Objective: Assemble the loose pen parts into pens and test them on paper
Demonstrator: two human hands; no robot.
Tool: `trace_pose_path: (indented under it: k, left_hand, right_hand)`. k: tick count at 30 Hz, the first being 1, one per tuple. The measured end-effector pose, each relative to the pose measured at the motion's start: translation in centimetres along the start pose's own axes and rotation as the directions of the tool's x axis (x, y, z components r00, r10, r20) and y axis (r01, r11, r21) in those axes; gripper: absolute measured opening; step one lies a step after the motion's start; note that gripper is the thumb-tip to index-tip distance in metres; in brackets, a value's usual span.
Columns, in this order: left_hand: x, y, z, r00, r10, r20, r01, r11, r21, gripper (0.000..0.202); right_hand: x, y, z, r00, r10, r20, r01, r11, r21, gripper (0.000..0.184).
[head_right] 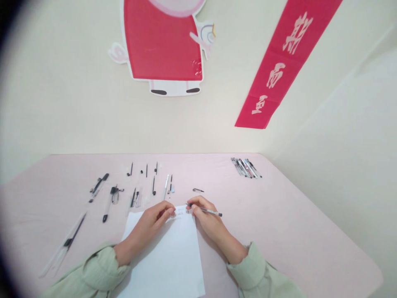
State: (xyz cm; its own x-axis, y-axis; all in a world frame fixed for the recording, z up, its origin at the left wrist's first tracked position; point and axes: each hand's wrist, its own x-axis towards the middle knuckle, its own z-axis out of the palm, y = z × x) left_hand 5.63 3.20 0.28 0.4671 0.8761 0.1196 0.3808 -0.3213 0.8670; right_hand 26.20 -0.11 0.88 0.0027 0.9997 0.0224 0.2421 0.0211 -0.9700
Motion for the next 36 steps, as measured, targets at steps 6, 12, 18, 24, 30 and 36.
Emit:
trace_pose_path:
  k: [6,12,18,24,30,36]
  left_hand:
    - [-0.1,0.0,0.0,0.998,-0.010,0.057,0.008,1.000,0.029,0.028]
    - [0.0,-0.1,0.1,0.998,-0.008,0.055,0.004,0.997,0.071,0.034]
    - [-0.1,-0.3,0.1,0.998,0.013,0.054,-0.016,0.998,0.062,0.031]
    - [0.0,-0.6,0.2,0.998,0.017,0.063,-0.021,0.998,0.063,0.029]
    - [0.0,-0.6,0.2,0.998,0.022,0.060,-0.027,0.997,0.075,0.028]
    - [0.0,-0.6,0.2,0.998,0.018,0.057,-0.023,0.996,0.086,0.028]
  right_hand:
    - [-0.4,0.5,1.0,0.998,-0.052,-0.032,0.046,0.983,-0.177,0.005]
    - [-0.7,0.1,1.0,0.996,-0.075,-0.056,0.055,0.953,-0.298,0.015]
    - [-0.7,0.4,1.2,0.996,-0.080,-0.029,0.066,0.938,-0.340,0.015]
    - [-0.7,0.4,1.3,0.996,-0.093,-0.018,0.081,0.938,-0.337,0.014]
    - [-0.8,0.6,1.1,0.995,-0.094,-0.013,0.084,0.934,-0.348,0.014]
    - [-0.8,0.7,1.0,0.995,-0.096,-0.007,0.088,0.933,-0.349,0.015]
